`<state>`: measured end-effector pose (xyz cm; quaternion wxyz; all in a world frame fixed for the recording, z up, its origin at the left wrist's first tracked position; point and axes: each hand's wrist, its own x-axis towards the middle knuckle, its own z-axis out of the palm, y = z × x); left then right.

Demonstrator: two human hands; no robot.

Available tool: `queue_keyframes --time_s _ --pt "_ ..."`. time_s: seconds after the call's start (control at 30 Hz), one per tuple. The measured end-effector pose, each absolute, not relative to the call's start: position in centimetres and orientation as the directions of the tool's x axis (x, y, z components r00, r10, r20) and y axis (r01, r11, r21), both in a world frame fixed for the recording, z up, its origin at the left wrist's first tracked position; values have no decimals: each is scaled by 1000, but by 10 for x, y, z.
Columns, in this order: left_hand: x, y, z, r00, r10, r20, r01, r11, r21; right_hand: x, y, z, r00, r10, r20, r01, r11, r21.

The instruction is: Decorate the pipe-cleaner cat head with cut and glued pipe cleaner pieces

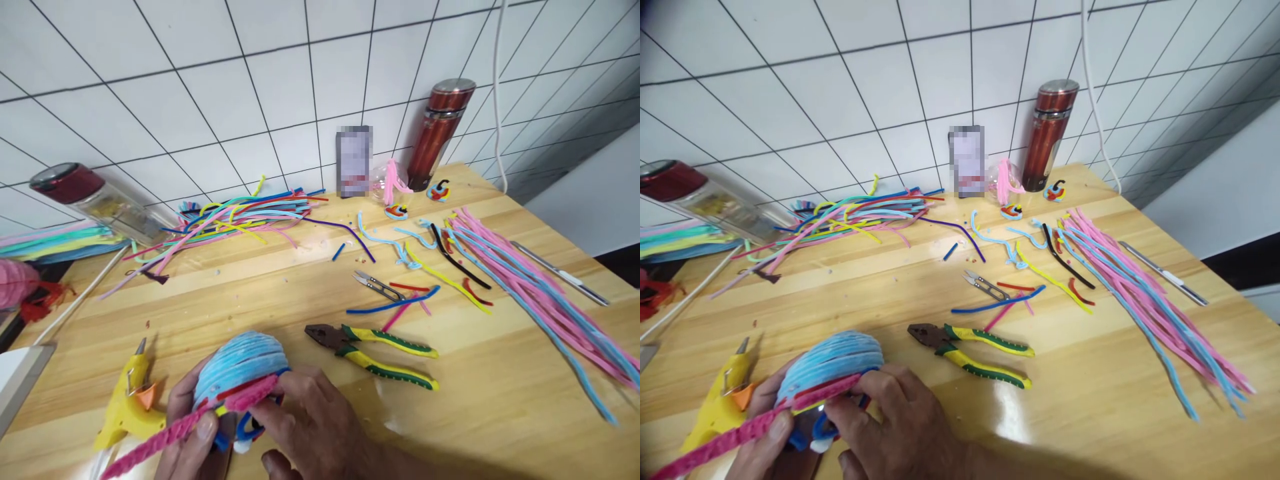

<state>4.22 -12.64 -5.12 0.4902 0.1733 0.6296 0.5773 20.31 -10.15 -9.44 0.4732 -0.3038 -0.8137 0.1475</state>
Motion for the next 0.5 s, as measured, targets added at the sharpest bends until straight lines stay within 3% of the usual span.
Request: queue_keyframes --time_s 0.5 --pt "35 -127 -57 -443 807 -390 -325 261 909 204 -103 -93 -355 654 669 333 757 -563"
